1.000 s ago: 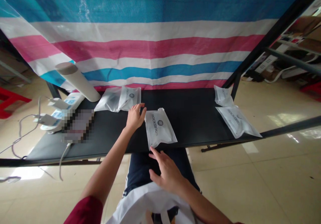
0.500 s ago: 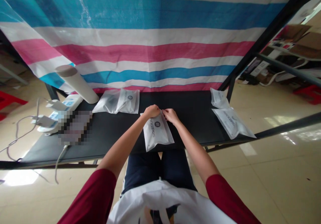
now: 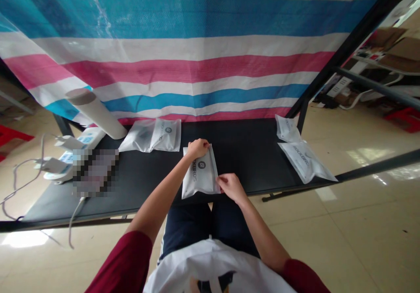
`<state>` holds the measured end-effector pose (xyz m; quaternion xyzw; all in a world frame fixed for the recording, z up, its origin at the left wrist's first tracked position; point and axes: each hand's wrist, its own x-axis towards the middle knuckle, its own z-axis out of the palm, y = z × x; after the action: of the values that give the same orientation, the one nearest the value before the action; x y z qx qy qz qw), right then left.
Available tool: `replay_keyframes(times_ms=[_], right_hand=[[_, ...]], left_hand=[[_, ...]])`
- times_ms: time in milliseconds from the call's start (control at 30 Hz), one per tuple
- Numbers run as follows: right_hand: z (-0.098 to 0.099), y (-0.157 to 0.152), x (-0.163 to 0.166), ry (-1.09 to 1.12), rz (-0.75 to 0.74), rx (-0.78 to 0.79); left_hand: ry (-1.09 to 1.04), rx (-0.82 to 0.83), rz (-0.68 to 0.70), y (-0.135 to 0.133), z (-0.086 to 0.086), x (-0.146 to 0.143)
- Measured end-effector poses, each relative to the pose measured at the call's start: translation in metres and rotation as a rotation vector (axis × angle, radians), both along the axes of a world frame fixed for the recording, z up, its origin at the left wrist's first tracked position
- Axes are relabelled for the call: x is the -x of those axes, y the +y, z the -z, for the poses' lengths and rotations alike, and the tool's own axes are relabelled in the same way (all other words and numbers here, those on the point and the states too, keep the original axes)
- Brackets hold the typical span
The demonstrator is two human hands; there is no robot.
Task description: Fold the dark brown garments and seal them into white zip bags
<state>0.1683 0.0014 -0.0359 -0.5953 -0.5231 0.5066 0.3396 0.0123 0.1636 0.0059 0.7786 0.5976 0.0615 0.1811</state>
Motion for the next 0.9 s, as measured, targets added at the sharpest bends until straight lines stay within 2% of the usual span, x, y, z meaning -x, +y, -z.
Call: replay_keyframes(times_ms=[67, 133, 233, 367, 433, 500, 667, 767, 900], right_hand=[[0.004, -0.03, 0.003, 0.113, 0.047, 0.089], [0.004, -0.047, 0.006, 0.166, 0.081, 0.125], [-0.001, -0.053, 0.006, 0.216, 0.111, 0.122], [-0.007, -0.05, -0.001, 0.295, 0.141, 0.084], [-0.009, -0.046, -0.006, 0.305, 0.14, 0.075], [-0.008, -0.038, -0.008, 0.298, 0.099, 0.057], [-0.006, 0.0, -0.005, 0.182, 0.009, 0.006], [-0.011, 0.025, -0.002, 0.013, -0.028, -0.019], [-0.024, 0.046, 0.004, -0.295, -0.127, -0.11]], left_hand=[[-0.002, -0.003, 0.014, 0.002, 0.001, -0.003], [-0.005, -0.008, 0.026, 0.002, -0.001, -0.005], [-0.011, -0.052, 0.024, -0.007, -0.012, -0.005], [-0.113, -0.321, -0.007, -0.041, -0.023, 0.011], [-0.197, -0.424, -0.026, -0.063, -0.016, 0.024], [-0.269, -0.46, -0.019, -0.082, 0.001, 0.037], [-0.27, -0.399, 0.005, -0.103, 0.045, 0.051], [-0.213, -0.373, 0.043, -0.104, 0.052, 0.049], [-0.175, -0.392, 0.047, -0.103, 0.049, 0.047]])
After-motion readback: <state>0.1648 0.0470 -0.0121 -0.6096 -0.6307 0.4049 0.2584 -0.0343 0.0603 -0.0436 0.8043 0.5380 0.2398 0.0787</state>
